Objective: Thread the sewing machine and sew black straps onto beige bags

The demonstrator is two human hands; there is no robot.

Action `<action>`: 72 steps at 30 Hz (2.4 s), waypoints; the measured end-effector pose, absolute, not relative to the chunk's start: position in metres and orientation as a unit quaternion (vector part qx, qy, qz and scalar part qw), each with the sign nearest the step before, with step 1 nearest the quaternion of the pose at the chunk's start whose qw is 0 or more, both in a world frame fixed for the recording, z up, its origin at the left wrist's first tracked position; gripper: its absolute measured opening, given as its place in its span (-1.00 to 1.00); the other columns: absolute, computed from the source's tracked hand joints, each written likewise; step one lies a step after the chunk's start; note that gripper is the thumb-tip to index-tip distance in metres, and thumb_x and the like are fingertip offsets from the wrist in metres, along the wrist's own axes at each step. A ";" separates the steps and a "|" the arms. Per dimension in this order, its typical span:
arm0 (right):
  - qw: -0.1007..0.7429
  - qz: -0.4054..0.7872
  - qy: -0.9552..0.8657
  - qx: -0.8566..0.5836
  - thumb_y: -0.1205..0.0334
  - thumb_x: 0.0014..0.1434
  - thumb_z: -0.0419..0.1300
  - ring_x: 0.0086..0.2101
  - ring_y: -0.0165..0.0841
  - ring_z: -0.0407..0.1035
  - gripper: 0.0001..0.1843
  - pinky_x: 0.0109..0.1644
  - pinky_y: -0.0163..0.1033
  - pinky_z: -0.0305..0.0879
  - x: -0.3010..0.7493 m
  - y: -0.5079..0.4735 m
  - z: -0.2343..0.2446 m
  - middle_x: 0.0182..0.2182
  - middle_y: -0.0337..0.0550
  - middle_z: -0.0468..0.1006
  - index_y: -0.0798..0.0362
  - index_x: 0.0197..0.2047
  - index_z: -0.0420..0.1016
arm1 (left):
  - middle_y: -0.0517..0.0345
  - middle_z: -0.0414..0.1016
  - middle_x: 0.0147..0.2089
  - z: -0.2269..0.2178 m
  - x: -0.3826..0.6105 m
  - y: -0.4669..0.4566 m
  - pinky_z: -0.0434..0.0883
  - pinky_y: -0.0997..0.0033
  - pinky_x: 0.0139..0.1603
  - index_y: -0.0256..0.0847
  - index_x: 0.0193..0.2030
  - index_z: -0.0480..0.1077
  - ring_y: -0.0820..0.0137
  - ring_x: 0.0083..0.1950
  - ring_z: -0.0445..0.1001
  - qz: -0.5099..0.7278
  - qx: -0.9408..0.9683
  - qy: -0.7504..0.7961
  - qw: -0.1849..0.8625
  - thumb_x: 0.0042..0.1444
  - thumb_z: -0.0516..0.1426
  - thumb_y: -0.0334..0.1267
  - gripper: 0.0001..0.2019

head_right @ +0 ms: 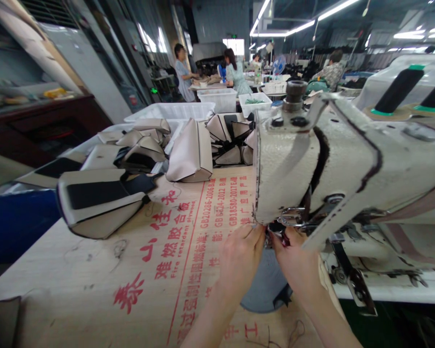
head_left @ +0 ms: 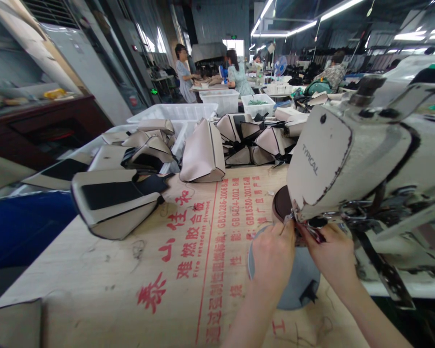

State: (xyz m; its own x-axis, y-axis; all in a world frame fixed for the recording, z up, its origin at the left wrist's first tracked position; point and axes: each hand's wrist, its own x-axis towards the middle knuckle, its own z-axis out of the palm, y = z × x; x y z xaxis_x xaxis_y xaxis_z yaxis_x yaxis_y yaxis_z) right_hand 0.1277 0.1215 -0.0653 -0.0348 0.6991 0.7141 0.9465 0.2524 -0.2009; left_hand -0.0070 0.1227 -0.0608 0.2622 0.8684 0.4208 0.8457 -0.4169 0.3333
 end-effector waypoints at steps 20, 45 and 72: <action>0.347 -0.134 -0.704 -0.605 0.08 0.14 0.02 -0.54 -0.27 0.35 -0.67 -0.50 -0.27 0.15 0.141 0.120 -0.074 -0.58 -0.08 0.46 0.07 -0.51 0.42 | 0.15 0.48 -0.31 -0.038 -0.007 0.115 0.29 0.42 -0.42 -0.18 -0.21 0.39 0.37 -0.31 0.44 0.226 0.808 0.544 0.002 0.17 -0.02 -0.39 -0.83; 0.439 0.000 -0.683 -0.584 0.12 0.16 0.03 -0.48 -0.29 0.38 -0.76 -0.41 -0.23 0.27 0.146 0.106 -0.066 -0.45 -0.11 0.48 0.07 -0.29 0.44 | 0.11 0.45 -0.21 -0.032 -0.003 0.107 0.39 0.35 -0.19 -0.18 -0.16 0.38 0.35 -0.17 0.41 0.275 0.791 0.546 0.024 0.21 -0.07 -0.36 -0.78; 0.387 0.413 -0.632 -0.529 0.03 0.14 0.09 -0.55 -0.45 0.14 -0.68 -0.50 -0.35 0.07 0.154 0.030 -0.066 -0.61 -0.31 0.26 0.07 -0.51 0.30 | 0.11 0.39 0.04 -0.035 -0.020 0.054 0.07 0.29 0.31 -0.24 0.08 0.21 0.43 0.13 0.27 0.249 0.923 0.290 0.051 0.22 -0.11 -0.41 -0.70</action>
State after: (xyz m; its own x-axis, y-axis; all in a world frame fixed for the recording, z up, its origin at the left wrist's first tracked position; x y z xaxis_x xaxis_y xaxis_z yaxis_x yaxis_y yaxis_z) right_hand 0.1535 0.0297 -0.0660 -0.1396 0.9889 0.0519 0.3484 0.0981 -0.9322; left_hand -0.0200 0.0541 -0.0349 0.7083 0.5598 0.4301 0.5095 -0.8271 0.2375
